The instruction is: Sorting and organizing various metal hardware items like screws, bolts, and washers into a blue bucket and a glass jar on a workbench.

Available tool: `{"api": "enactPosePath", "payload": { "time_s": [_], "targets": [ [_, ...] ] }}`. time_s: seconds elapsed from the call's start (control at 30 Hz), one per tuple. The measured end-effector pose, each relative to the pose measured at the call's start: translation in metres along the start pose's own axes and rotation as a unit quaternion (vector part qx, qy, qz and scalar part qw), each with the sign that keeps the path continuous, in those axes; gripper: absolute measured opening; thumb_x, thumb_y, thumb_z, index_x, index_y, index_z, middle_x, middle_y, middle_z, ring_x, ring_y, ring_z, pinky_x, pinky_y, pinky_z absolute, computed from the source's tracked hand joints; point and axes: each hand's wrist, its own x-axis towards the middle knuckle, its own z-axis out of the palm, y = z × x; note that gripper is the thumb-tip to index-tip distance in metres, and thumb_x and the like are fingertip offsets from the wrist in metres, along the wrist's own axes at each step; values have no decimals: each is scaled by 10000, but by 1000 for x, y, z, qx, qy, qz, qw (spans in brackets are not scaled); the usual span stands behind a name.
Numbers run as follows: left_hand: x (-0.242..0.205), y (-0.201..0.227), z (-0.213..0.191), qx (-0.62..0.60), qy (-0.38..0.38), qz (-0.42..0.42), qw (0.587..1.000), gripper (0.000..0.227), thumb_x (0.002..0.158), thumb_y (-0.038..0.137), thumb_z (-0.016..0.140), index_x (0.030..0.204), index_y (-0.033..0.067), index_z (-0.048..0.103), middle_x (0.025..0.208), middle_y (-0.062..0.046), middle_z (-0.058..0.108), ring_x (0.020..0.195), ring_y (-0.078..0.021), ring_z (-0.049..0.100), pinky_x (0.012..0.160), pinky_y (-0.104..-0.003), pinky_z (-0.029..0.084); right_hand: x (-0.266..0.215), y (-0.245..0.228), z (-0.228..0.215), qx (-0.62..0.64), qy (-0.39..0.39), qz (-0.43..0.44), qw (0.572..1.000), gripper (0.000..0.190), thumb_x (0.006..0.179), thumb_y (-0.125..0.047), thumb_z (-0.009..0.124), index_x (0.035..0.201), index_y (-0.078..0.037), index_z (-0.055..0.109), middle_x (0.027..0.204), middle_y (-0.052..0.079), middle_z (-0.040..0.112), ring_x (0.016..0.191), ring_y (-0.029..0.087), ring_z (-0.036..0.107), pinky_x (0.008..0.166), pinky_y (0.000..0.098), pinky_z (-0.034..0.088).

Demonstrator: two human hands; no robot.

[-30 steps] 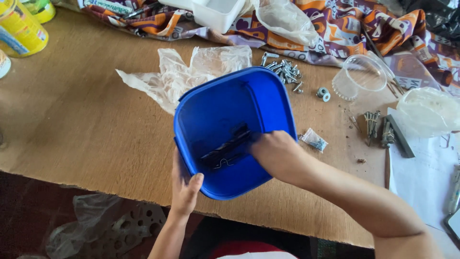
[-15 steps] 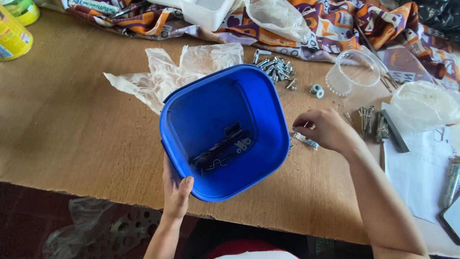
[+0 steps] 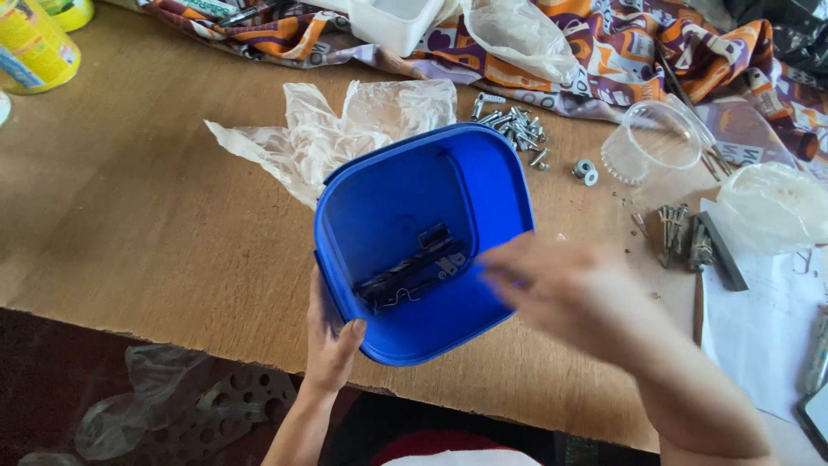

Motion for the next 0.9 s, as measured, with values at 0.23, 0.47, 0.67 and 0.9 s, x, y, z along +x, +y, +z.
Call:
{"api": "enactPosePath", "payload": {
  "time_s": [0.23, 0.47, 0.67, 0.9],
  "targets": [
    [0, 2, -2, 10, -16, 27, 999, 924, 935, 552, 670, 1592, 88, 213, 1536, -198, 420, 1414, -348, 478, 1150, -529, 496, 7, 3, 89, -53, -254, -161, 952, 184, 849, 16, 574, 936, -130, 644, 887, 92, 673, 547, 356, 647, 408, 472, 461],
    [-3, -1, -3, 15, -16, 12, 1000, 1010, 896, 566, 697, 1600, 69, 171, 1556, -210, 402, 1430, -361, 467, 1155, -534, 490, 0, 1, 136, -172, -297, -147, 927, 253, 889, -71, 697, 667, -191, 677, 978, 71, 663, 566, 211, 655, 429, 350, 513],
    [-2, -2, -4, -11, -1, 2, 1000, 970, 905, 564, 693, 1596, 83, 211, 1522, -212, 450, 1396, -369, 507, 1137, -530, 507, 15, -12, 44, 71, -146, -184, 970, 56, 986, -125, 622, 950, -113, 581, 874, 56, 526, 626, 222, 582, 462, 380, 492],
    [-1, 4, 1, -7, -5, 7, 1000, 942, 903, 593, 692, 1572, 81, 271, 1522, -194, 467, 1398, -357, 517, 1136, -533, 506, -20, 78, 6, 149, 82, 69, 983, 93, 1042, 60, 633, 979, 18, 687, 941, 128, 642, 809, 204, 572, 692, 288, 487]
  ]
}}
